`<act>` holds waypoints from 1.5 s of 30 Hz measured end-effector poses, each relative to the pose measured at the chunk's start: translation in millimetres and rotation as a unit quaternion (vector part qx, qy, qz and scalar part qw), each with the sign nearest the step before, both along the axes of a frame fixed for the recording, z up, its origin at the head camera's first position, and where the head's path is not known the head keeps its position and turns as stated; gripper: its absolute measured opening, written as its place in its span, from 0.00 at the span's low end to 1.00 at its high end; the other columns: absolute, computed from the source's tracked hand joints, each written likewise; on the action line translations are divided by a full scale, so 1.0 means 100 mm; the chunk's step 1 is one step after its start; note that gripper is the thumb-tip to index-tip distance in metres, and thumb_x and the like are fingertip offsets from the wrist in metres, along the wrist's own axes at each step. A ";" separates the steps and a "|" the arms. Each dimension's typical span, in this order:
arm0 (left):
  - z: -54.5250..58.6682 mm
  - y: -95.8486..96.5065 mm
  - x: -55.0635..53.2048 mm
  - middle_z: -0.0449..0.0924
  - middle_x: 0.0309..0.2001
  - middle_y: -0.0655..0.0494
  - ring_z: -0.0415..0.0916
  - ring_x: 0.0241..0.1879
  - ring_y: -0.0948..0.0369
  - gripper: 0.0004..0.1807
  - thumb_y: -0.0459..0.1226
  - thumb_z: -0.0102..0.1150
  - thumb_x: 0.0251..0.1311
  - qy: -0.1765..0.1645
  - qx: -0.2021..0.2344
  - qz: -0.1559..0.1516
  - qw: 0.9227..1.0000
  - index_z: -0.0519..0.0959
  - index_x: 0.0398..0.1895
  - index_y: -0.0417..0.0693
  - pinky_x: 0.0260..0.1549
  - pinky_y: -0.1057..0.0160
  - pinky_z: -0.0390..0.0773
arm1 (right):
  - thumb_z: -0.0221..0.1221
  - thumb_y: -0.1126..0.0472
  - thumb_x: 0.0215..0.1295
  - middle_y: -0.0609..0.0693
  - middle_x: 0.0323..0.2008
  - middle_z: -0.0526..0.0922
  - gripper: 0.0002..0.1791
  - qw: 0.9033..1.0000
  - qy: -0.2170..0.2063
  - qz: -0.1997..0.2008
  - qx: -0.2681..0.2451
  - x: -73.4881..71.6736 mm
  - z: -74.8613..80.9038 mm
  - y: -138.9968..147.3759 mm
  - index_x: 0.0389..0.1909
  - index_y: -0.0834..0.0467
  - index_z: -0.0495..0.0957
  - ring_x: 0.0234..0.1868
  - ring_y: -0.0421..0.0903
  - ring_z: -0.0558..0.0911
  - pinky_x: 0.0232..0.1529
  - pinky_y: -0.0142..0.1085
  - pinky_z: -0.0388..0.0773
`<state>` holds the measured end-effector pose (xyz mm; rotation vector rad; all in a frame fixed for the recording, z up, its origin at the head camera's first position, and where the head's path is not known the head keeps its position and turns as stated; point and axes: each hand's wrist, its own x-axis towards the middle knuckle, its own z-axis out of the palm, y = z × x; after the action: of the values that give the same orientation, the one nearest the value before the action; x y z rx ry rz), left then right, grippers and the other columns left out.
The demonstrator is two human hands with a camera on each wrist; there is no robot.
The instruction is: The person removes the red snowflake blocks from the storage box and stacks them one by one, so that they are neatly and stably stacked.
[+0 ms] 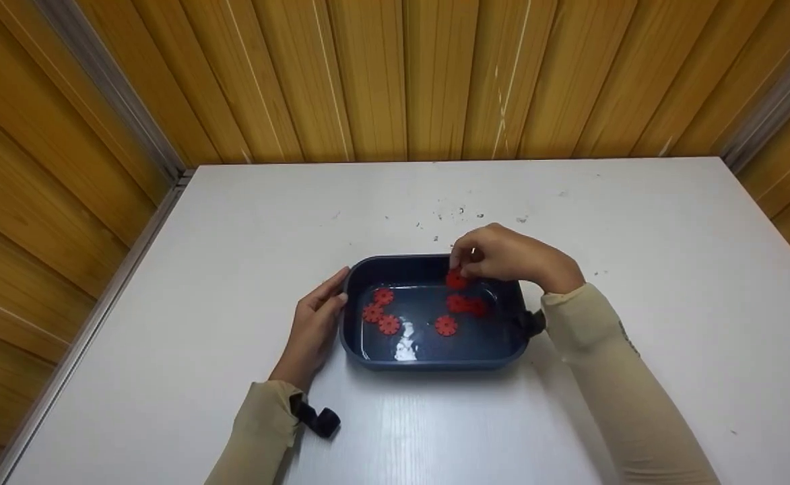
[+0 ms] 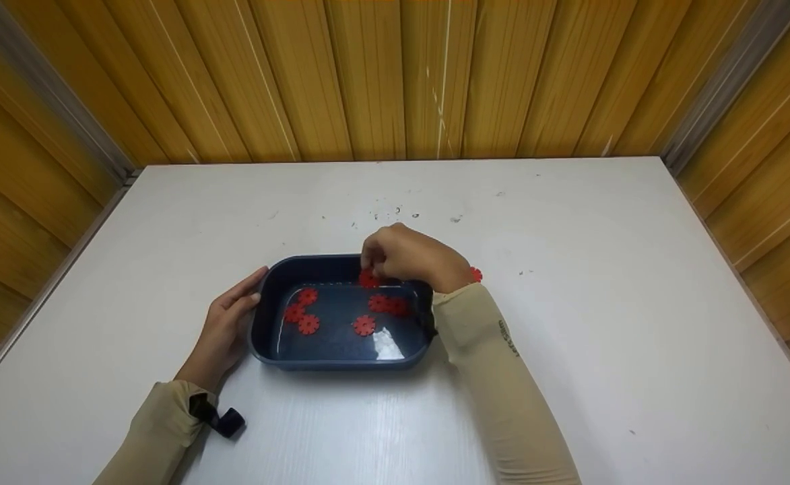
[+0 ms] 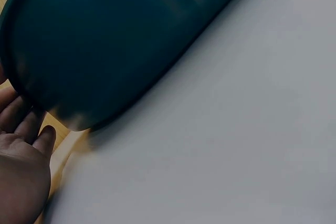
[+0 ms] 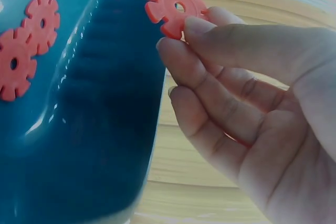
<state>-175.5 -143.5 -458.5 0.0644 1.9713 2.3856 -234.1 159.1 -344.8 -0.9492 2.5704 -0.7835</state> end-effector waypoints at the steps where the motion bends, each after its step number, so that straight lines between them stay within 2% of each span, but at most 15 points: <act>1: 0.00 0.00 0.00 0.64 0.70 0.49 0.56 0.73 0.58 0.26 0.29 0.48 0.64 -0.002 -0.003 0.001 1.000 0.67 0.67 0.40 0.68 0.68 0.62 | 0.61 0.71 0.58 0.52 0.34 0.86 0.07 1.000 -0.004 -0.004 -0.001 0.00 0.00 0.02 0.37 0.60 0.83 0.34 0.44 0.82 0.34 0.34 0.79; 6: 0.00 0.00 -0.01 0.65 0.70 0.50 0.57 0.72 0.59 0.26 0.30 0.50 0.64 -0.009 -0.010 0.007 1.000 0.68 0.67 0.42 0.68 0.68 0.62 | 0.61 0.70 0.59 0.52 0.36 0.86 0.08 1.000 -0.018 -0.024 -0.010 0.01 0.00 0.13 0.38 0.60 0.83 0.35 0.45 0.84 0.34 0.32 0.80; 12: 0.00 0.01 -0.01 0.66 0.70 0.51 0.57 0.72 0.60 0.26 0.30 0.50 0.64 -0.012 -0.009 0.009 1.000 0.69 0.66 0.42 0.68 0.68 0.62 | 0.61 0.70 0.58 0.53 0.34 0.86 0.07 0.999 -0.005 -0.040 -0.025 0.01 -0.01 0.28 0.37 0.60 0.83 0.34 0.45 0.84 0.33 0.30 0.80; 19: 0.01 0.00 -0.01 0.65 0.70 0.50 0.57 0.72 0.59 0.26 0.30 0.50 0.64 -0.008 -0.007 0.006 1.000 0.68 0.67 0.40 0.69 0.66 0.60 | 0.61 0.69 0.61 0.53 0.34 0.87 0.07 0.995 -0.006 -0.083 -0.061 0.02 -0.05 0.45 0.39 0.59 0.83 0.35 0.45 0.85 0.36 0.29 0.78; 22: 0.01 0.00 -0.01 0.65 0.70 0.50 0.57 0.72 0.59 0.26 0.30 0.50 0.65 -0.008 -0.010 0.006 1.000 0.68 0.67 0.40 0.69 0.66 0.60 | 0.61 0.69 0.61 0.53 0.35 0.87 0.08 0.993 0.004 -0.094 -0.075 0.03 -0.07 0.51 0.40 0.59 0.83 0.36 0.46 0.85 0.37 0.27 0.77; 27: 0.01 -0.01 -0.02 0.65 0.70 0.50 0.57 0.72 0.59 0.26 0.30 0.49 0.64 -0.010 -0.012 0.008 1.000 0.68 0.67 0.40 0.69 0.66 0.61 | 0.62 0.69 0.60 0.53 0.35 0.86 0.09 0.989 0.044 -0.113 -0.081 0.04 -0.12 0.58 0.40 0.59 0.83 0.35 0.48 0.84 0.37 0.25 0.77; 35: 0.00 0.01 -0.03 0.65 0.70 0.50 0.58 0.72 0.59 0.25 0.29 0.50 0.64 -0.014 -0.005 0.013 1.000 0.69 0.66 0.40 0.68 0.67 0.62 | 0.62 0.69 0.59 0.55 0.35 0.85 0.09 0.977 0.076 -0.175 -0.097 0.06 -0.24 0.68 0.41 0.60 0.83 0.33 0.47 0.83 0.34 0.21 0.76; 45: 0.01 0.01 -0.01 0.65 0.70 0.50 0.57 0.72 0.59 0.25 0.29 0.50 0.64 -0.016 -0.004 0.011 1.000 0.68 0.66 0.40 0.67 0.69 0.63 | 0.62 0.66 0.61 0.58 0.39 0.86 0.11 0.952 0.082 -0.263 -0.130 0.11 -0.39 0.80 0.45 0.60 0.82 0.38 0.53 0.84 0.32 0.18 0.75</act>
<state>-177.0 -142.1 -457.1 0.0053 1.9790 2.3760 -223.3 239.4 -383.8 -0.3912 2.9624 -1.2534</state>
